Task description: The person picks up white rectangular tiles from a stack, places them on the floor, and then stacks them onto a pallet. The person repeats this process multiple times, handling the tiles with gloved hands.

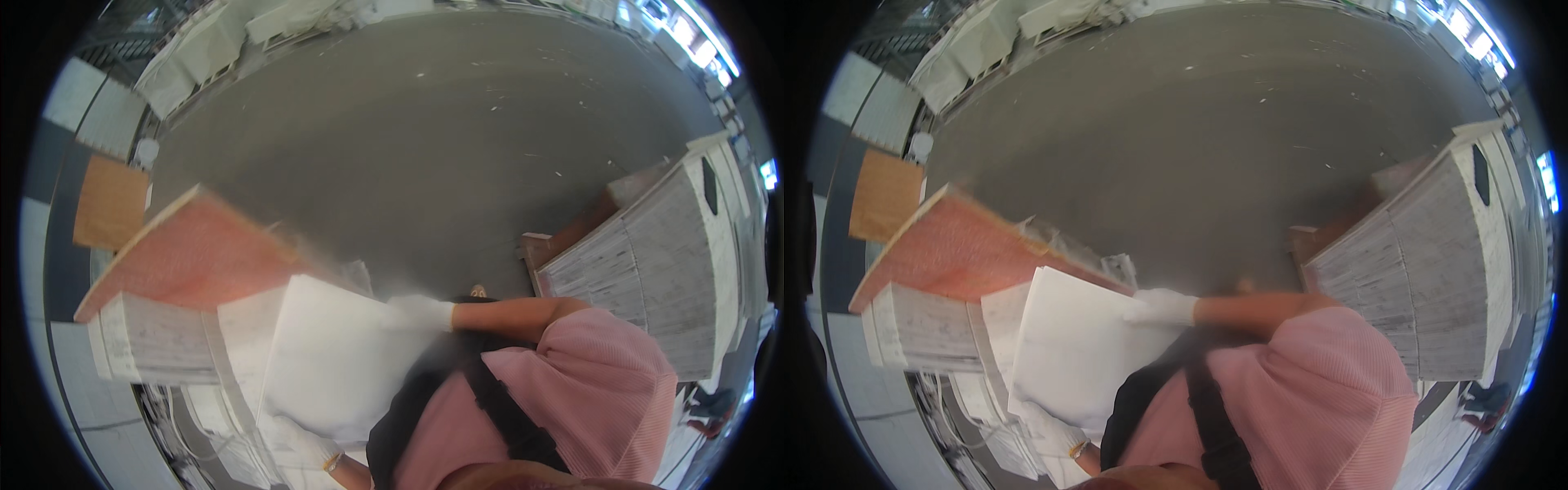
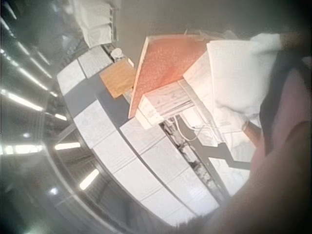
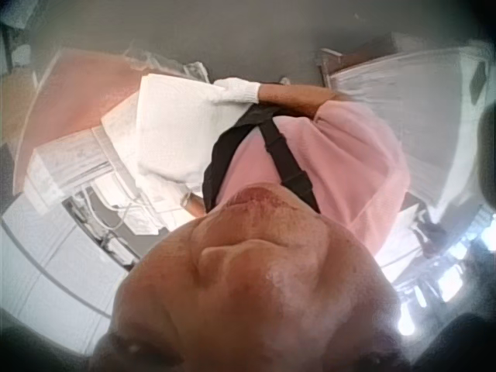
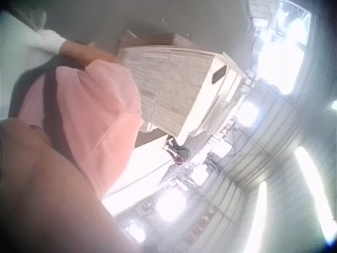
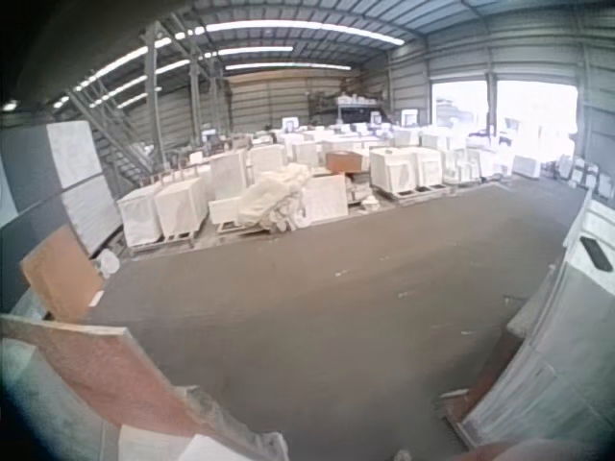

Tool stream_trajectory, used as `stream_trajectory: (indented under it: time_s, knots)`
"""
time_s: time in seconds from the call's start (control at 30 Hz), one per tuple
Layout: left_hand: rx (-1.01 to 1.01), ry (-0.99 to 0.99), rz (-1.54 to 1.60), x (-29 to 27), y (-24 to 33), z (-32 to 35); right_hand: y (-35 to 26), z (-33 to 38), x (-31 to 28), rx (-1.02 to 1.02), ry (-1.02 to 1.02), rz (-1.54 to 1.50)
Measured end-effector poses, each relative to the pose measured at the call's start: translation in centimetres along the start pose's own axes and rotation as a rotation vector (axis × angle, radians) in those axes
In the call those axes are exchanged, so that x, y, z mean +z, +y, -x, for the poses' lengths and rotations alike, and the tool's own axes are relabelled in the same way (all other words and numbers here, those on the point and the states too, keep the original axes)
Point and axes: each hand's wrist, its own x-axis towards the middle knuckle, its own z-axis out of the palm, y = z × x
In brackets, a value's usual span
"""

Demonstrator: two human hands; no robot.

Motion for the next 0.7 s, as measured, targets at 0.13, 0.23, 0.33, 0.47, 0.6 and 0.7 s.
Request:
stream_trajectory:
  time_s: [0.13, 0.23, 0.33, 0.47, 0.6, 0.7]
  knots:
    - [0.056, -0.184, -0.016, 7.2, 3.4, 4.4, 1.2, 6.0, -6.3, 0.007, 0.093, 0.043]
    - [0.098, -0.329, -0.012, 13.1, 6.0, 8.9, 3.0, 11.6, -10.5, -0.001, 0.244, -0.102]
    - [0.133, -0.509, -0.023, 18.8, 8.2, 12.7, 5.3, 15.6, -14.7, 0.027, 0.381, -0.129]
    - [0.159, -0.707, -0.008, 25.5, 11.0, 16.3, 7.8, 18.2, -19.0, 0.025, 0.513, -0.224]
    - [0.187, -0.847, -0.016, 31.8, 13.5, 17.5, 9.2, 18.1, -22.8, 0.016, 0.633, -0.362]
    - [0.198, -0.947, -0.011, 36.9, 14.9, 16.5, 10.5, 16.0, -26.7, 0.017, 0.706, -0.367]
